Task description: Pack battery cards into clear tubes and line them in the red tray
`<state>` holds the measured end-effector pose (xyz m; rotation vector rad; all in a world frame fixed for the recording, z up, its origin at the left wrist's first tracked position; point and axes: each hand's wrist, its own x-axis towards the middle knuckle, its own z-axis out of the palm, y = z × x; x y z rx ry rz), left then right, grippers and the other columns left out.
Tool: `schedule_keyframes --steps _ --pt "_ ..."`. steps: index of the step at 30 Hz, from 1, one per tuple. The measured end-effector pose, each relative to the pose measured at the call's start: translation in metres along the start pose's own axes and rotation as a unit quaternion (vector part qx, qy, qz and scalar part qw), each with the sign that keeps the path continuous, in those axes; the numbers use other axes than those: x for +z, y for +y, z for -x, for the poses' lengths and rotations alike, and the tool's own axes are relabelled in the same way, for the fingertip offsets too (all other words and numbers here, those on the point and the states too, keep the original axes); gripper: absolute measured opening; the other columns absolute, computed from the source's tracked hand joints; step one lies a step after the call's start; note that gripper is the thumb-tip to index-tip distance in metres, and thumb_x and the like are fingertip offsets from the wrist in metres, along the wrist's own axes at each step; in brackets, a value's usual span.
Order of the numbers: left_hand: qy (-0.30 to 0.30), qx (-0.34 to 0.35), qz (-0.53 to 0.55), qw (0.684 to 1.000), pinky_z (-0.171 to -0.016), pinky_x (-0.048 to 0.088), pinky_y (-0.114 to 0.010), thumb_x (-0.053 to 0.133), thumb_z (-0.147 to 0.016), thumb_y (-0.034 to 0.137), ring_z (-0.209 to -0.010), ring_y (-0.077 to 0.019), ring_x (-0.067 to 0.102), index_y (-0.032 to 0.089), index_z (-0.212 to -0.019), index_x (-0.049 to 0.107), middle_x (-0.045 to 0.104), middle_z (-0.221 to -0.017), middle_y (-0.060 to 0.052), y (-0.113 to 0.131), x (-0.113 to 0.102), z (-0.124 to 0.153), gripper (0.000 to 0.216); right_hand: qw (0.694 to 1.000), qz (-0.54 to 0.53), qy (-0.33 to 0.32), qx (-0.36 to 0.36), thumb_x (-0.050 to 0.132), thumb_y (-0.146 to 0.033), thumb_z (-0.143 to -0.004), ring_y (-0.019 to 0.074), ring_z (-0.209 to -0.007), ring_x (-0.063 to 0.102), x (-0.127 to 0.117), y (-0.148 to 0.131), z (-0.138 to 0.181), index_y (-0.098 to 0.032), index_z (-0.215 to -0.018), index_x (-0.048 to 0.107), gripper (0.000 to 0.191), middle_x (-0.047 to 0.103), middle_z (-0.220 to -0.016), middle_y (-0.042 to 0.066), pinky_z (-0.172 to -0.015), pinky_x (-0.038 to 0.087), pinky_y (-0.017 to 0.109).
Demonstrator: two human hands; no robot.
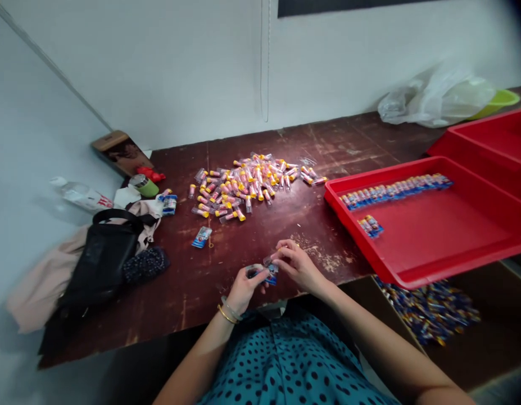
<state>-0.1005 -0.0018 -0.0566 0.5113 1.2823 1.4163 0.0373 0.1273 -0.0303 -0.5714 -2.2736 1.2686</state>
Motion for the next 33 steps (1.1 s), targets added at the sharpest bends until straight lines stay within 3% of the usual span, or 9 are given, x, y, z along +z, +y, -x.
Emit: schedule_keyframes --steps 4,6,9,11,20,27,33 --pt "0.036 -0.029 0.021 0.999 -0.043 0.034 -0.018 0.086 -0.060 0.036 -0.051 -0.0088 0.051 0.015 -0.066 0.065 0.060 -0.059 0.001 0.001 -0.001 -0.001 0.030 0.996 -0.060 0.059 0.022 0.054 -0.034 -0.093 0.0191 -0.103 0.058 -0.012 -0.001 -0.001 -0.025 -0.100 0.067 0.018 0.058 -0.107 0.006 -0.092 0.047 0.036" --pt "0.048 -0.055 0.036 0.997 -0.044 0.034 -0.018 0.089 -0.053 0.033 -0.052 -0.0087 0.053 0.015 -0.066 0.063 0.061 -0.060 0.002 0.002 -0.002 -0.002 0.034 0.984 -0.136 0.100 0.064 0.059 -0.038 -0.090 0.0178 -0.097 0.060 -0.025 -0.001 -0.002 -0.026 -0.109 0.062 0.022 0.062 -0.105 0.004 -0.084 0.050 0.032" --pt "0.030 -0.072 0.044 0.996 -0.043 0.033 -0.017 0.090 -0.050 0.030 -0.053 -0.0091 0.053 0.015 -0.064 0.060 0.060 -0.060 0.003 0.004 -0.001 -0.002 0.037 0.957 -0.243 0.105 0.120 0.069 -0.042 -0.082 0.0146 -0.080 0.062 -0.043 -0.003 -0.004 -0.024 -0.102 0.059 0.029 0.065 -0.094 0.002 -0.068 0.050 0.025" --pt "0.010 -0.072 0.043 0.996 -0.043 0.033 -0.018 0.090 -0.050 0.029 -0.053 -0.0088 0.052 0.015 -0.063 0.060 0.059 -0.059 0.003 0.006 0.000 -0.001 0.036 0.952 -0.268 0.081 0.123 0.071 -0.042 -0.080 0.0137 -0.077 0.062 -0.051 -0.006 -0.004 -0.022 -0.092 0.060 0.027 0.066 -0.090 0.001 -0.067 0.050 0.025" --pt "-0.062 -0.058 -0.015 0.996 -0.047 0.036 -0.020 0.087 -0.056 0.026 -0.050 -0.0068 0.046 0.015 -0.063 0.061 0.059 -0.060 0.003 0.007 0.004 0.000 0.030 0.954 -0.272 0.021 0.125 0.073 -0.043 -0.078 0.0148 -0.084 0.064 -0.050 -0.013 -0.009 -0.020 -0.090 0.062 0.028 0.067 -0.090 0.002 -0.082 0.052 0.030" --pt "-0.055 -0.068 -0.006 0.996 -0.047 0.037 -0.020 0.089 -0.054 0.026 -0.051 -0.0073 0.048 0.015 -0.064 0.061 0.060 -0.064 0.002 0.007 0.006 0.000 0.032 0.949 -0.287 0.013 0.134 0.073 -0.043 -0.079 0.0151 -0.086 0.064 -0.052 -0.016 -0.009 -0.021 -0.092 0.060 0.029 0.068 -0.095 0.002 -0.080 0.053 0.029" --pt "-0.045 -0.129 0.076 0.988 -0.052 0.043 -0.021 0.091 -0.050 0.026 -0.056 -0.0094 0.055 0.016 -0.069 0.060 0.062 -0.067 0.002 0.005 0.010 0.000 0.038 0.971 -0.211 0.025 0.112 0.070 -0.041 -0.081 0.0152 -0.085 0.063 -0.046 -0.010 0.000 -0.019 -0.088 0.063 0.025 0.067 -0.092 0.003 -0.085 0.051 0.032"
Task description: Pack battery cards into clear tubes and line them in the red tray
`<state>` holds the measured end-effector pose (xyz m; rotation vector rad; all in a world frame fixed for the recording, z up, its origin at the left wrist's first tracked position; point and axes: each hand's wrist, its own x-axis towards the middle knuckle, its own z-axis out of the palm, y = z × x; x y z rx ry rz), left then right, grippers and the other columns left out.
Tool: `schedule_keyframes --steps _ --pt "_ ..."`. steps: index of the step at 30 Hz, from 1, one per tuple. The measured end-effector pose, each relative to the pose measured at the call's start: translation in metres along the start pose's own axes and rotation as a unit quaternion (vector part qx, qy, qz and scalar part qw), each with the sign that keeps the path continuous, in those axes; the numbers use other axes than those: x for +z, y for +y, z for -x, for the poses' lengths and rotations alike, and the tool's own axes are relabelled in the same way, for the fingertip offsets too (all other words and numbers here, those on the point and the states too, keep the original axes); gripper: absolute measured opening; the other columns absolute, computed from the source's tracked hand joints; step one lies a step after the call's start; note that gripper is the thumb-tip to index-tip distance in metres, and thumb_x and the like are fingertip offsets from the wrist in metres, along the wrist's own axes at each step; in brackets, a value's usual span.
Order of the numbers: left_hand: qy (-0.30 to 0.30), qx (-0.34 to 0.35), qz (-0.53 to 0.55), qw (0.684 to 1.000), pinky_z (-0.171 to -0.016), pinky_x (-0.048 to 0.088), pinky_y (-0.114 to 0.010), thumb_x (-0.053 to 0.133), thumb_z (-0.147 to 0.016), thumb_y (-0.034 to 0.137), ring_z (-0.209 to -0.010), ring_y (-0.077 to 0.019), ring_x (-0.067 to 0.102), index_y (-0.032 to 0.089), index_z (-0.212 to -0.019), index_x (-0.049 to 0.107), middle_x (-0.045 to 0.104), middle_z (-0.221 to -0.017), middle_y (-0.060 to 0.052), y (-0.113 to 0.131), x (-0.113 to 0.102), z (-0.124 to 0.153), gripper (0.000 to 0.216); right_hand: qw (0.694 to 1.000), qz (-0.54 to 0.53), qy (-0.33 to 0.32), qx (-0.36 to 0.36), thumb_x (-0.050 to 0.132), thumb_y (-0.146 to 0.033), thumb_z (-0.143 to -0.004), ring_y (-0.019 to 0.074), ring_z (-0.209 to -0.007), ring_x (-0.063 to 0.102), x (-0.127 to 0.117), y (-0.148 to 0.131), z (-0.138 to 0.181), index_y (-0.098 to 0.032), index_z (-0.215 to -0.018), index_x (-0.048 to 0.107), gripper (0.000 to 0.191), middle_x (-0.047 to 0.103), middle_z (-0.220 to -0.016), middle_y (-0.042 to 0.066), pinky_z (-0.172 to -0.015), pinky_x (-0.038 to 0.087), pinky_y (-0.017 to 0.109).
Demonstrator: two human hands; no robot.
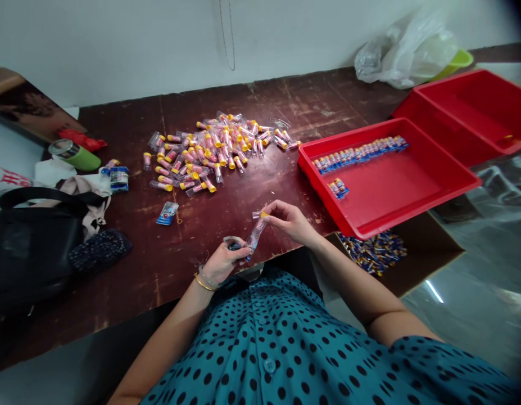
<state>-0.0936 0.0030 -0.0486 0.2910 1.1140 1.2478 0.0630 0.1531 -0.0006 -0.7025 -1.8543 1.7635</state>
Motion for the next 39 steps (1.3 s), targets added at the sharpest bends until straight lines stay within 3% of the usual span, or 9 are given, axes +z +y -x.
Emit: schedule_keyframes --steps 9,12,15,22,25,27,29,31,39 --pt "-0.008 0.008 -0.003 1.000 -0.054 0.047 -0.022 0.081 -0.069 0.041 -0.064 -0.0132 0.062 0.015 -0.096 0.065 0.070 -0.082 -0.005 -0.012 0.018 0.001 0.041 0.998 0.024 0.049 0.030 0.067 -0.045 -0.082 0.0169 -0.083 0.064 0.014 0.027 0.023 -0.019 -0.085 0.064 0.026 0.069 -0.091 0.003 -0.082 0.053 0.033" --pt "-0.015 -0.012 0.020 1.000 -0.055 0.048 -0.023 0.082 -0.068 0.042 -0.064 -0.0133 0.063 0.015 -0.094 0.066 0.068 -0.079 -0.003 -0.011 0.021 0.003 0.040 0.998 0.005 0.027 0.063 0.070 -0.044 -0.080 0.0179 -0.084 0.066 0.025 0.033 0.037 -0.021 -0.093 0.065 0.027 0.070 -0.099 0.003 -0.081 0.055 0.033" --pt "-0.005 -0.016 0.037 0.999 -0.057 0.050 -0.024 0.084 -0.065 0.040 -0.064 -0.0136 0.063 0.017 -0.093 0.066 0.066 -0.076 0.000 -0.010 0.022 0.004 0.041 0.998 0.000 0.048 0.050 0.073 -0.043 -0.078 0.0195 -0.095 0.066 0.033 0.034 0.047 -0.023 -0.093 0.065 0.026 0.069 -0.108 0.003 -0.089 0.054 0.034" --pt "-0.015 -0.015 0.048 0.999 -0.060 0.052 -0.024 0.085 -0.066 0.034 -0.066 -0.0126 0.063 0.018 -0.092 0.068 0.067 -0.078 0.000 -0.012 0.028 0.001 0.036 0.998 -0.009 0.042 0.050 0.069 -0.041 -0.083 0.0190 -0.094 0.066 0.028 0.032 0.051 -0.024 -0.100 0.062 0.025 0.068 -0.102 0.004 -0.090 0.054 0.035" --pt "-0.014 -0.022 0.055 0.998 -0.065 0.054 -0.026 0.085 -0.066 0.035 -0.071 -0.0136 0.064 0.017 -0.094 0.069 0.070 -0.084 -0.001 -0.012 0.031 0.000 0.037 0.999 -0.017 0.026 0.019 0.073 -0.037 -0.080 0.0198 -0.107 0.062 0.025 0.030 0.055 -0.027 -0.125 0.052 0.051 0.063 -0.117 0.005 -0.096 0.051 0.035" --pt "-0.017 -0.028 0.067 0.997 -0.067 0.054 -0.026 0.085 -0.065 0.036 -0.074 -0.0153 0.065 0.017 -0.095 0.070 0.071 -0.085 -0.003 -0.011 0.033 0.000 0.039 1.000 0.002 -0.007 -0.003 0.079 -0.034 -0.074 0.0207 -0.112 0.060 0.024 0.030 0.059 -0.032 -0.146 0.030 0.087 0.053 -0.134 0.008 -0.097 0.051 0.035" --pt "-0.023 -0.029 0.080 0.996 -0.067 0.054 -0.026 0.085 -0.065 0.038 -0.076 -0.0165 0.066 0.017 -0.097 0.070 0.072 -0.084 -0.004 -0.009 0.036 0.000 0.041 0.998 0.044 -0.042 -0.013 0.080 -0.033 -0.073 0.0217 -0.113 0.059 0.025 0.031 0.063 -0.034 -0.154 0.010 0.107 0.044 -0.143 0.011 -0.095 0.052 0.035" --pt "-0.028 -0.023 0.088 0.995 -0.065 0.054 -0.025 0.085 -0.065 0.038 -0.075 -0.0162 0.066 0.017 -0.096 0.070 0.072 -0.084 -0.004 -0.007 0.038 0.001 0.040 0.995 0.083 -0.047 -0.020 0.077 -0.034 -0.076 0.0231 -0.113 0.059 0.026 0.033 0.067 -0.032 -0.155 0.004 0.108 0.043 -0.143 0.012 -0.095 0.052 0.036" --pt "-0.056 0.003 0.082 0.995 -0.065 0.054 -0.024 0.080 -0.072 0.036 -0.074 -0.0154 0.067 0.016 -0.096 0.071 0.072 -0.083 -0.004 -0.005 0.039 0.001 0.033 0.994 0.101 -0.026 -0.027 0.074 -0.033 -0.080 0.0250 -0.115 0.058 0.031 0.039 0.069 -0.031 -0.155 0.006 0.101 0.049 -0.138 0.011 -0.099 0.049 0.041"
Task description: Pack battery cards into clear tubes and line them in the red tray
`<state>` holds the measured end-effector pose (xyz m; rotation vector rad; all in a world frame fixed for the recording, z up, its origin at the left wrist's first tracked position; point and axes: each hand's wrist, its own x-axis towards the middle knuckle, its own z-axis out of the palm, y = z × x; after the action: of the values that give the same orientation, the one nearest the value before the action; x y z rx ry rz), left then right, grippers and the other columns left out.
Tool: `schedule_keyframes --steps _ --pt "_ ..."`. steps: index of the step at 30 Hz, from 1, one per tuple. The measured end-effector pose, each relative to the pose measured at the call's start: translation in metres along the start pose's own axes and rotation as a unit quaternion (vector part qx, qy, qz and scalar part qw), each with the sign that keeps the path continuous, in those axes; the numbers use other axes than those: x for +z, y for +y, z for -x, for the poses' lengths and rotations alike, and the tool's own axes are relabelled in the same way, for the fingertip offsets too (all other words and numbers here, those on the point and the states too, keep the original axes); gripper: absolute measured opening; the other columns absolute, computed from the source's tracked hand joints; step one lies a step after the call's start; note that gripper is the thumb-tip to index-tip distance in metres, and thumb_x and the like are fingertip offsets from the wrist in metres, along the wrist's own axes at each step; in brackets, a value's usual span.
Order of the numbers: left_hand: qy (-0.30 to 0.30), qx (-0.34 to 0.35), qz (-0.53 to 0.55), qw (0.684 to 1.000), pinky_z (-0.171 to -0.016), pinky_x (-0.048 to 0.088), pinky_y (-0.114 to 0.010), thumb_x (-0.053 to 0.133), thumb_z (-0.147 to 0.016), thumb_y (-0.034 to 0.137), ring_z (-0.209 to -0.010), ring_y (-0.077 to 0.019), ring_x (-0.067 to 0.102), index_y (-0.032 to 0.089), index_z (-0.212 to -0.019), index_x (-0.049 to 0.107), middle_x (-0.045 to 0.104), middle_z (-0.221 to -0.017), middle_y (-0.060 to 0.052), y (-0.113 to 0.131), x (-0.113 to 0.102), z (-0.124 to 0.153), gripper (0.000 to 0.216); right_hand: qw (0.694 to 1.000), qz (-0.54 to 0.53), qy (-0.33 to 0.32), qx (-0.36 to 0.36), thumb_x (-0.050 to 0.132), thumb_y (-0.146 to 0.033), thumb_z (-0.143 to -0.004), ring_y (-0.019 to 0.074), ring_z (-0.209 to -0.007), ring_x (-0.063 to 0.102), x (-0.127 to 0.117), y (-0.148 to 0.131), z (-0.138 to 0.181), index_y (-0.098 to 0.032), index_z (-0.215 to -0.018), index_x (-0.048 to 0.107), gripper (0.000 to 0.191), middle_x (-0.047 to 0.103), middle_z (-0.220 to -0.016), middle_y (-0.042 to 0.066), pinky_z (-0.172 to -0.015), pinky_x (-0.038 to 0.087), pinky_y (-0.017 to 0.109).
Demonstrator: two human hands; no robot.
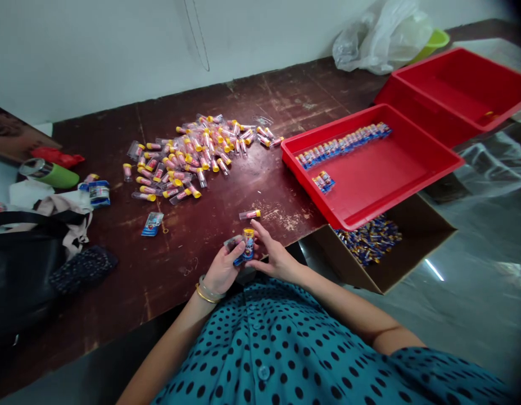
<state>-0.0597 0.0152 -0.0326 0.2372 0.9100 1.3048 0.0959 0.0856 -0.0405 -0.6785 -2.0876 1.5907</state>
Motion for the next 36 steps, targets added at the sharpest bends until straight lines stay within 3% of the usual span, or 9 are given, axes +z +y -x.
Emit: schedule_keyframes --steps 8,11,13,16,19,22,24,28,36 --pt "0.014 -0.003 -0.016 1.000 -0.070 0.055 -0.027 0.081 -0.072 0.038 -0.075 -0.0156 0.066 0.016 -0.097 0.070 0.072 -0.085 -0.004 -0.001 -0.003 0.001 0.035 0.998 -0.067 0.003 0.014 0.079 -0.037 -0.075 0.0243 -0.117 0.057 0.000 -0.003 -0.003 -0.031 -0.153 0.016 0.101 0.048 -0.139 0.010 -0.101 0.048 0.039" --pt "0.042 0.003 -0.039 0.998 -0.068 0.055 -0.026 0.083 -0.068 0.036 -0.075 -0.0150 0.065 0.018 -0.098 0.070 0.071 -0.088 -0.003 -0.004 0.000 0.000 0.037 0.986 -0.154 0.050 0.048 0.071 -0.043 -0.082 0.0218 -0.114 0.059 0.004 -0.009 -0.006 -0.027 -0.135 0.046 0.060 0.056 -0.128 0.007 -0.098 0.050 0.036" --pt "0.052 0.007 -0.052 0.997 -0.065 0.054 -0.025 0.082 -0.069 0.037 -0.075 -0.0146 0.064 0.018 -0.100 0.070 0.071 -0.090 -0.003 -0.006 0.003 -0.001 0.038 0.976 -0.193 0.064 0.084 0.061 -0.047 -0.088 0.0203 -0.102 0.063 -0.003 -0.016 -0.010 -0.025 -0.115 0.056 0.035 0.062 -0.115 0.005 -0.090 0.054 0.036" --pt "0.038 0.000 -0.058 0.998 -0.064 0.052 -0.024 0.076 -0.075 0.041 -0.074 -0.0147 0.063 0.017 -0.104 0.069 0.070 -0.088 -0.005 -0.005 0.007 -0.004 0.038 0.983 -0.123 0.102 0.095 0.055 -0.050 -0.091 0.0193 -0.092 0.065 -0.054 -0.024 -0.023 -0.024 -0.105 0.057 0.030 0.066 -0.104 0.004 -0.083 0.056 0.035" --pt "0.035 -0.002 -0.059 0.998 -0.062 0.051 -0.023 0.074 -0.078 0.040 -0.074 -0.0151 0.063 0.015 -0.102 0.069 0.068 -0.085 -0.005 -0.002 0.007 -0.005 0.035 0.959 0.073 0.250 0.114 0.049 -0.050 -0.091 0.0159 -0.086 0.064 -0.151 -0.022 -0.043 -0.022 -0.100 0.054 0.030 0.065 -0.098 0.004 -0.082 0.054 0.031" --pt "0.034 -0.002 -0.061 0.998 -0.060 0.050 -0.024 0.072 -0.080 0.040 -0.072 -0.0145 0.061 0.016 -0.101 0.068 0.066 -0.082 -0.004 0.001 0.002 -0.005 0.032 0.923 0.158 0.304 0.176 0.053 -0.046 -0.088 0.0152 -0.075 0.062 -0.250 -0.002 -0.057 -0.017 -0.096 0.056 0.030 0.065 -0.084 0.005 -0.076 0.053 0.031" --pt "0.037 -0.002 -0.062 0.997 -0.060 0.050 -0.024 0.071 -0.081 0.039 -0.071 -0.0143 0.061 0.015 -0.103 0.068 0.065 -0.083 -0.004 0.001 -0.003 -0.003 0.032 0.901 0.214 0.303 0.225 0.063 -0.042 -0.080 0.0175 -0.072 0.062 -0.291 0.020 -0.061 -0.014 -0.084 0.062 0.029 0.065 -0.072 0.005 -0.074 0.051 0.030" --pt "0.052 -0.006 -0.049 0.997 -0.061 0.050 -0.024 0.073 -0.079 0.036 -0.072 -0.0144 0.061 0.016 -0.104 0.068 0.065 -0.085 -0.004 -0.001 -0.015 0.002 0.033 0.876 0.295 0.259 0.280 0.067 -0.036 -0.078 0.0221 -0.078 0.066 -0.313 0.064 -0.065 -0.011 -0.075 0.071 0.025 0.071 -0.072 0.009 -0.075 0.049 0.028" --pt "0.077 0.000 -0.036 0.996 -0.063 0.050 -0.025 0.077 -0.075 0.035 -0.072 -0.0146 0.061 0.015 -0.102 0.070 0.066 -0.084 -0.004 0.002 -0.038 0.012 0.034 0.853 0.377 0.222 0.285 0.059 -0.025 -0.083 0.0225 -0.090 0.067 -0.313 0.096 -0.085 -0.008 -0.104 0.073 0.031 0.074 -0.099 0.015 -0.084 0.050 0.030"
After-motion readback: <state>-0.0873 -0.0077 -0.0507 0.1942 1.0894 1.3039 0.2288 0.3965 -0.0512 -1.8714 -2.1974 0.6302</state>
